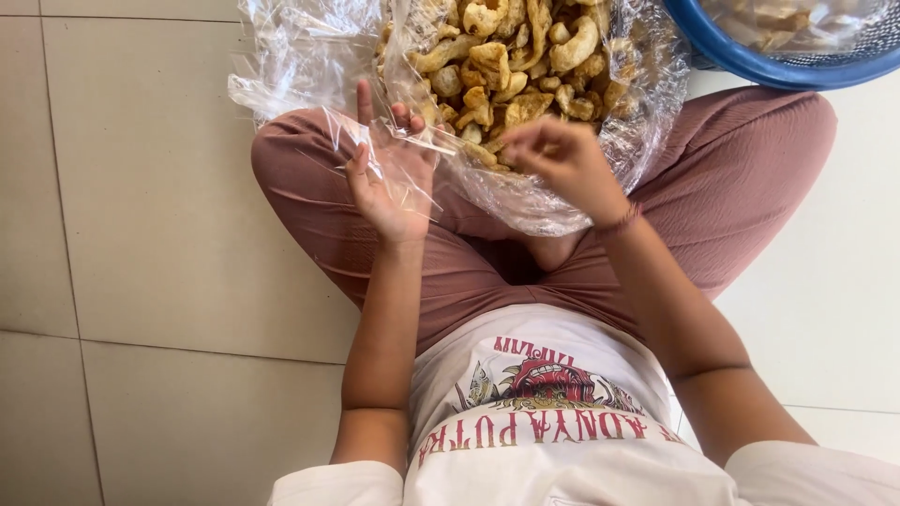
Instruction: Packing fried snacks from a large bulk bag into smaller individual plastic bags while sitting on the floor.
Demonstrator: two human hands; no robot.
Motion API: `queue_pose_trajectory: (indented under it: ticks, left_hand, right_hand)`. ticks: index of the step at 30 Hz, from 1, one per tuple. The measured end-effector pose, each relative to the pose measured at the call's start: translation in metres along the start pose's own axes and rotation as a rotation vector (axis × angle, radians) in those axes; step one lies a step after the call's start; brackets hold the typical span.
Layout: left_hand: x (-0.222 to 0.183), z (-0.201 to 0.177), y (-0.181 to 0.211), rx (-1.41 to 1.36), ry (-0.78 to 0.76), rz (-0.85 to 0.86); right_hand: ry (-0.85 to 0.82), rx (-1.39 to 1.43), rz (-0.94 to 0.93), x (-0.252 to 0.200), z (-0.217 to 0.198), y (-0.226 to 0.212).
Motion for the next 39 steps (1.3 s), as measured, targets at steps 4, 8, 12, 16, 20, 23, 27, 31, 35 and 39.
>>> queue_pose_trajectory:
  ticks: [4,8,12,16,20,23,27,31,35,39]
  left_hand:
    - [0.003,-0.006,-0.004,-0.027,0.015,-0.001]
    - [0.003,0.003,-0.016,-0.072,0.003,-0.057]
    - [0.003,0.013,-0.021,-0.152,0.012,-0.127]
    - [0.005,0.016,-0.023,-0.23,-0.004,-0.172]
    - [0.012,0.012,-0.025,-0.22,-0.003,-0.151]
    - [0.018,0.01,-0.029,-0.202,-0.009,-0.129]
    - [0.025,0.017,-0.039,-0.202,-0.041,-0.149]
    - [0.028,0.036,-0.05,-0.16,-0.058,-0.146]
    - [0.03,0.048,-0.058,-0.187,-0.126,-0.194]
    - [0.032,0.04,-0.054,-0.185,-0.097,-0.158]
  right_hand:
    - [0.061,-0.239,-0.106,0.051,-0.029,0.033]
    - [-0.001,-0.649,-0.286,0.085,-0.021,0.032]
    - [-0.023,-0.871,-0.37,0.091,-0.013,0.037]
    - [0.023,-0.796,-0.342,0.083,-0.025,0.047]
    - [0.128,-0.444,-0.238,0.054,-0.045,0.004]
    - [0.216,-0.139,-0.199,0.019,-0.053,-0.046]
    - [0.286,0.079,-0.291,-0.031,-0.059,-0.085]
    - [0.31,0.121,-0.269,-0.044,-0.045,-0.107]
    - [0.286,0.061,-0.223,-0.043,-0.038,-0.109]
    - [0.359,0.2,-0.18,-0.041,-0.041,-0.101]
Point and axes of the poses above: each hand's wrist, its own x-axis towards the middle knuckle, its own z-axis out of the palm, y = z × x, the point moved 6 cm from there along x, towards the middle knuckle, and after that the axes turned 12 degrees about -z, right-handed, at the moved point
